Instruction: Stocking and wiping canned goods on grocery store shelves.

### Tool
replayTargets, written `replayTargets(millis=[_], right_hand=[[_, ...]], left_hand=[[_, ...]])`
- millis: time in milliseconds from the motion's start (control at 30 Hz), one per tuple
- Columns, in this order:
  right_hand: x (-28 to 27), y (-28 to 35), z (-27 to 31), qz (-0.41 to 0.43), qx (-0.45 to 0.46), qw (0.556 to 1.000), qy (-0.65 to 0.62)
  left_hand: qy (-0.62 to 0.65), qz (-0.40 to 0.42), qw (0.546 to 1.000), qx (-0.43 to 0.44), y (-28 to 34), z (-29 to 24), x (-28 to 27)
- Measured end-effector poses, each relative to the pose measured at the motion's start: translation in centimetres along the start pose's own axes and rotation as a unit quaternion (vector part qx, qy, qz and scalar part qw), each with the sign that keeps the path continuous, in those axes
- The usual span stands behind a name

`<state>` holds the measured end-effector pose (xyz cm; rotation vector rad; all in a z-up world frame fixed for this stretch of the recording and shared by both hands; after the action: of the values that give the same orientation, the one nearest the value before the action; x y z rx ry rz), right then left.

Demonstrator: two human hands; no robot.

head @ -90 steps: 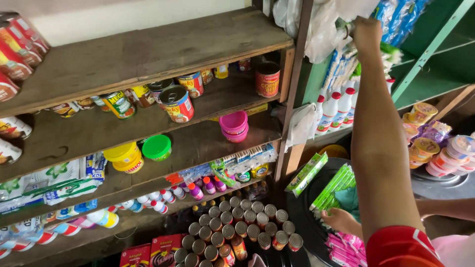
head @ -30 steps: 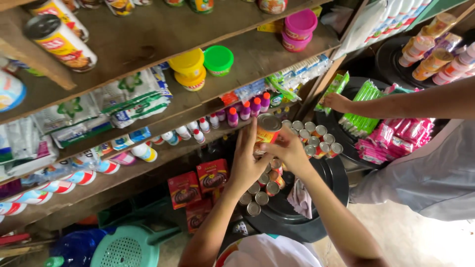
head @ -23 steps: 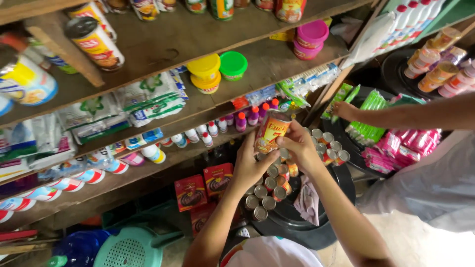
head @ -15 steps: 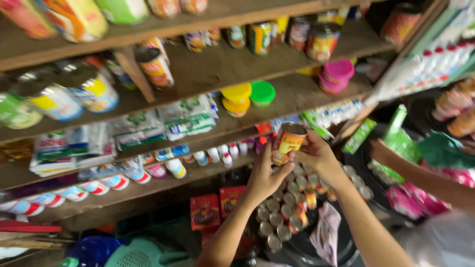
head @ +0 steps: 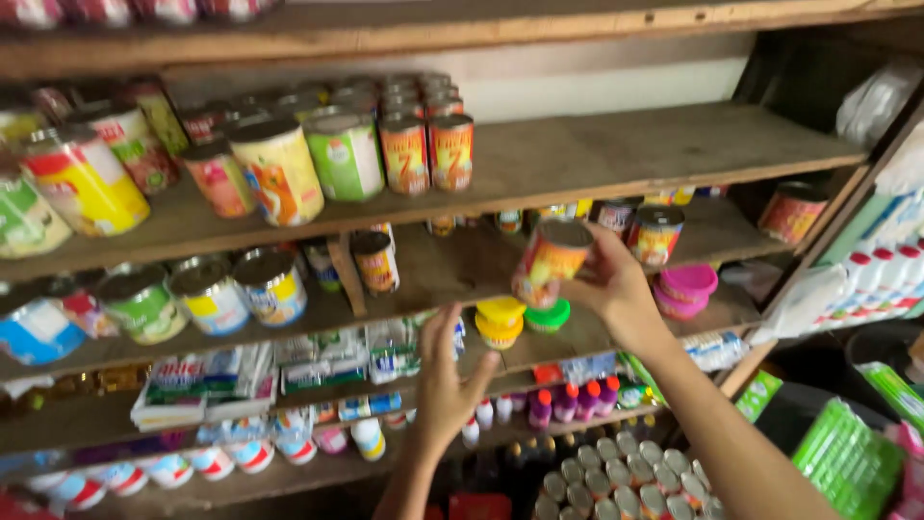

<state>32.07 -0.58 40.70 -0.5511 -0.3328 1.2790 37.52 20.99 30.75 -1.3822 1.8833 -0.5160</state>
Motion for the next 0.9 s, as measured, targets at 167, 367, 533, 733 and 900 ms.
replayTargets(millis=[167, 367, 533, 733, 900], right_hand=[[0.2, -7.9, 1.6, -0.03, -0.064, 0.997, 0.031], [-1.0, -16.2, -0.1, -0.084, -0.048, 0.985, 0.142], [-2.3, -24.0, -5.3, -0.063, -0.049, 0.963, 0.258], [-1.7, -31.8, -12.4, -0.007, 0.021, 0.947, 0.321], [-2.3, -39.1, -18.5, 0.05, 0.042, 0.933, 0.353]], left_hand=[[-0.164, -0.08, 0.979, 0.091, -6.2, -1.4, -4.5], [-0.313, -0.119, 0.936, 0.112, -10.9, -1.2, -5.7], [-0.417, -0.103, 0.902, 0.04, -13.0, 2.6, -4.5], [-0.412, -0.174, 0.891, 0.078, -13.1, 3.3, -3.8], [-0.399, -0.192, 0.892, 0.089, -13.5, 2.8, -3.6]])
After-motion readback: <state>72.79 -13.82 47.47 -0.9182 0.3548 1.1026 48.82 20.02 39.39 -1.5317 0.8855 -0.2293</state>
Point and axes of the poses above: each hand's wrist, its own y-axis away from the middle knuckle, its own x-axis out of the palm, z = x × y, the point moved 7 cm from there along -y, towards the middle knuckle, and after that the axes turned 5 degrees about -x, right-handed, at the moved point
